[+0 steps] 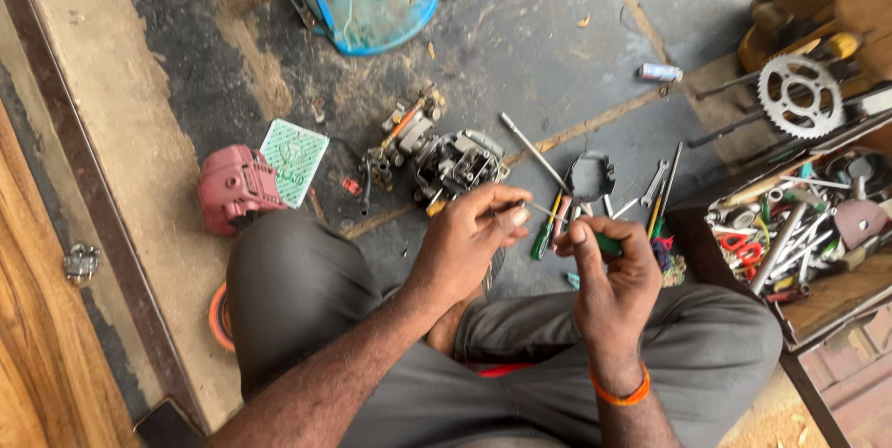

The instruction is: The person sits on the floor of a repair workshop working on a small engine carburetor assembly. They use a screwdriver to loosen and adjust parts on the carburetor, pick through a toolbox of loose tools and parts, reposition the engine assembly, and continue turning fasteners by hand and with the screwdriver.

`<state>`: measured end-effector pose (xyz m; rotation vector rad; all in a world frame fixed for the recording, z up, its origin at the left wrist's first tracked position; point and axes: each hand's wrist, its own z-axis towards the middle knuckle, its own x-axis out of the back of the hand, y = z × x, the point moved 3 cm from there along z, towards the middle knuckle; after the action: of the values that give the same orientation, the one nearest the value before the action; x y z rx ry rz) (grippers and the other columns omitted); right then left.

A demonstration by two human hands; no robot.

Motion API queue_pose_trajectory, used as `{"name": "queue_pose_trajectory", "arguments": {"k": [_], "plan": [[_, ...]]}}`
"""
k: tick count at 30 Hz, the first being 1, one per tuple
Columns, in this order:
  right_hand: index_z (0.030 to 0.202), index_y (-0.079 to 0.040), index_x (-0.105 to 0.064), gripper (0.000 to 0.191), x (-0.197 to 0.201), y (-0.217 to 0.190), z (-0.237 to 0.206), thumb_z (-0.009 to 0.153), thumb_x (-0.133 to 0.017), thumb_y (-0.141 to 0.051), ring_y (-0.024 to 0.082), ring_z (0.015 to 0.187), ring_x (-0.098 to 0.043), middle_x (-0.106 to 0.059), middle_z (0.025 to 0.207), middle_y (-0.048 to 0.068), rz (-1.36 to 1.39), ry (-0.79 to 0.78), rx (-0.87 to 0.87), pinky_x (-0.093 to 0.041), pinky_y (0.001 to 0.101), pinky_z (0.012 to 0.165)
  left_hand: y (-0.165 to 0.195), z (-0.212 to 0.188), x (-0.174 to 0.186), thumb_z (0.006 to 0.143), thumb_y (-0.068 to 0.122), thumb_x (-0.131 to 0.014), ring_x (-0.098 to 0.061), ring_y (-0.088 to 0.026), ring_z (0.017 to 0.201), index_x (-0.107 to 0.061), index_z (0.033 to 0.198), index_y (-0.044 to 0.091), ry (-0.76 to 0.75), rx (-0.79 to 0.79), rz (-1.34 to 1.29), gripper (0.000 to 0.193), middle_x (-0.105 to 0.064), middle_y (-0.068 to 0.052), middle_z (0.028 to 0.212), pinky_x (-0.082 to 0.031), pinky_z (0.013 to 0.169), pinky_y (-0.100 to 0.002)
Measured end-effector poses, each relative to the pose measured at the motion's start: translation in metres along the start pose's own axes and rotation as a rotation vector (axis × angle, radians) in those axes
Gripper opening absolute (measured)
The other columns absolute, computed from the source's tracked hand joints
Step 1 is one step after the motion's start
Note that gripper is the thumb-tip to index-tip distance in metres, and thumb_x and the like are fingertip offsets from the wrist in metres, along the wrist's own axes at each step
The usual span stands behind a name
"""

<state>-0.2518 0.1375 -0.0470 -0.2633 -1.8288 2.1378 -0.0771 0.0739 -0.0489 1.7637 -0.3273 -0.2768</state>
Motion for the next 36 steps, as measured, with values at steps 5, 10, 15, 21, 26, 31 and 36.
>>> {"name": "queue_pose_trajectory", "arguments": {"k": [5, 10, 15, 21, 26, 31, 36], "plan": [[0.107, 0.002, -0.060, 0.012, 0.000, 0.003, -0.001, 0.103, -0.067, -0.006, 0.012, 0.085, -0.070, -0.072, 0.093, 0.011, 0.010, 0.015, -0.025, -0.060, 0.0276, 0.079, 0.003, 0.000, -0.001, 0.102, 0.022, -0.060, -0.078, -0.018, 0.099, -0.065, 0.126, 0.004, -0.003, 0.038, 0.023, 0.031, -0.073, -0.011, 0.111, -0.068, 0.083, -0.031], [0.107, 0.002, -0.060, 0.012, 0.002, 0.006, -0.001, 0.102, -0.067, -0.007, 0.013, 0.084, -0.072, -0.073, 0.092, 0.011, 0.051, 0.038, -0.017, -0.061, 0.0287, 0.078, 0.007, -0.002, -0.003, 0.102, 0.023, -0.060, -0.077, -0.017, 0.101, -0.063, 0.128, 0.002, -0.015, 0.047, -0.020, 0.033, -0.072, -0.012, 0.112, -0.067, 0.085, -0.032], [0.107, 0.002, -0.060, 0.011, 0.002, 0.004, 0.000, 0.103, -0.066, -0.006, 0.014, 0.084, -0.072, -0.073, 0.092, 0.012, 0.046, 0.037, -0.001, -0.062, 0.0289, 0.078, 0.006, -0.001, -0.003, 0.102, 0.022, -0.059, -0.077, -0.017, 0.100, -0.063, 0.126, 0.002, -0.004, 0.042, -0.006, 0.032, -0.073, -0.011, 0.112, -0.067, 0.085, -0.031], [0.110, 0.002, -0.060, 0.013, 0.013, 0.012, 0.008, 0.104, -0.067, -0.007, 0.013, 0.084, -0.070, -0.072, 0.094, 0.011, 0.086, 0.107, 0.020, -0.059, 0.0281, 0.077, 0.003, 0.002, 0.004, 0.102, 0.018, -0.059, -0.078, -0.018, 0.098, -0.062, 0.124, -0.001, 0.089, 0.032, -0.040, 0.030, -0.072, -0.013, 0.107, -0.068, 0.084, -0.030], [0.107, 0.000, -0.062, 0.014, 0.033, 0.094, 0.055, 0.100, -0.067, -0.010, 0.014, 0.087, -0.070, -0.072, 0.095, 0.009, -0.061, 0.074, -0.170, -0.059, 0.0271, 0.079, -0.002, 0.004, 0.009, 0.102, 0.016, -0.056, -0.078, -0.019, 0.099, -0.060, 0.126, -0.002, 0.112, 0.031, -0.080, 0.030, -0.071, -0.013, 0.109, -0.067, 0.083, -0.030], [0.104, 0.007, -0.064, 0.024, 0.037, 0.221, 0.058, 0.103, -0.070, -0.015, 0.017, 0.075, -0.063, -0.071, 0.089, 0.014, -0.316, -0.010, -0.422, -0.052, 0.0326, 0.069, -0.005, 0.005, 0.009, 0.102, 0.014, -0.055, -0.077, -0.019, 0.097, -0.059, 0.126, -0.003, 0.123, 0.014, -0.102, 0.030, -0.071, -0.014, 0.109, -0.066, 0.083, -0.030], [0.112, -0.003, -0.067, 0.031, 0.036, 0.273, 0.036, 0.085, -0.077, -0.014, 0.018, 0.076, -0.075, -0.078, 0.094, 0.012, -0.545, -0.066, -0.719, -0.059, 0.0339, 0.070, 0.006, 0.004, 0.013, 0.101, 0.014, -0.058, -0.076, -0.017, 0.092, -0.062, 0.123, -0.003, 0.161, 0.016, -0.152, 0.028, -0.071, -0.014, 0.108, -0.065, 0.080, -0.029]]}}
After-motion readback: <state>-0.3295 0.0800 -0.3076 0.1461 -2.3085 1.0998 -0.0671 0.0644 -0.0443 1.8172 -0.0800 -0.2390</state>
